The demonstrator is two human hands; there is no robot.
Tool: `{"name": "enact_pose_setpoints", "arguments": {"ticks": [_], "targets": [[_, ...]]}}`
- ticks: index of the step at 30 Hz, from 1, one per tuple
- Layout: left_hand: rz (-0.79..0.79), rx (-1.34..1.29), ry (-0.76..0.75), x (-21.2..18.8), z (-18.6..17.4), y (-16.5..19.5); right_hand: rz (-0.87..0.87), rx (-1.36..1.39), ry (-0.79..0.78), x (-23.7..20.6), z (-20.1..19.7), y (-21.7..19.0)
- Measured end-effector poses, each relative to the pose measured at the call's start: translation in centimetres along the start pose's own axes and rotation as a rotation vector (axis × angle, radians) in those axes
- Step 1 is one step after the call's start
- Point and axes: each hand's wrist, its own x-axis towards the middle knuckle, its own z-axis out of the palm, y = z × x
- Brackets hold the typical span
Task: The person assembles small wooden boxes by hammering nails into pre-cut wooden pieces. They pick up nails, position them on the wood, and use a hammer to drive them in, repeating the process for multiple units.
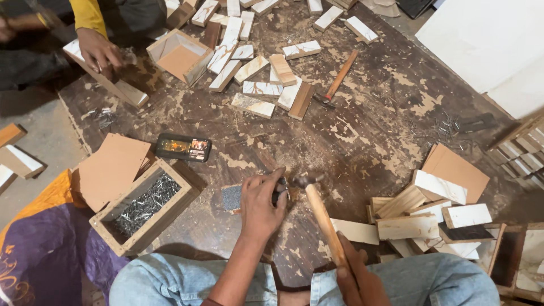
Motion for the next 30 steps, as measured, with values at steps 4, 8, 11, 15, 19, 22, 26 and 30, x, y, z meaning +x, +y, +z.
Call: {"name": "enact_pose_setpoints", "arguments": {"ticks": [4, 8, 11, 15, 19, 22, 26, 30], "targets": [[-0.019, 0.020, -0.016, 0.0, -0.1, 0.0, 0.216, -0.259, -0.179, 0.4, -0.2, 1.4], [-0.023, 0.000, -0.014, 0.1, -0.3, -0.1, 0.119, -0.209, -0.035, 0.4, 0.1, 1.7], [-0.021, -0.013, -0.022, 0.2, -0.3, -0.1, -0.099, -0.188, -0.012, 0.4, 0.2, 0.5], [-0.022, -0.019, -0.036, 0.1, -0.6, 0.2, 0.167, -0.079, 0.015, 0.3, -0.5, -2.0], [-0.006, 0.046, -0.070, 0.1, -1.3, 0.7, 0.119, -0.106, 0.088, 2.0, -1.0, -3.7], [0.018, 0.096, -0.169, 0.7, -1.9, 1.3, 0.025, -0.212, 0.102, 6.3, -0.5, -3.2], [0.001, 0.348, -0.425, 2.1, -2.1, 1.9, 0.003, -0.541, 0.113, 13.8, 1.4, -1.1], [-0.003, 0.505, -0.515, 2.7, -1.7, 2.0, -0.356, -0.475, 0.082, 16.2, 3.9, -0.9]]}}
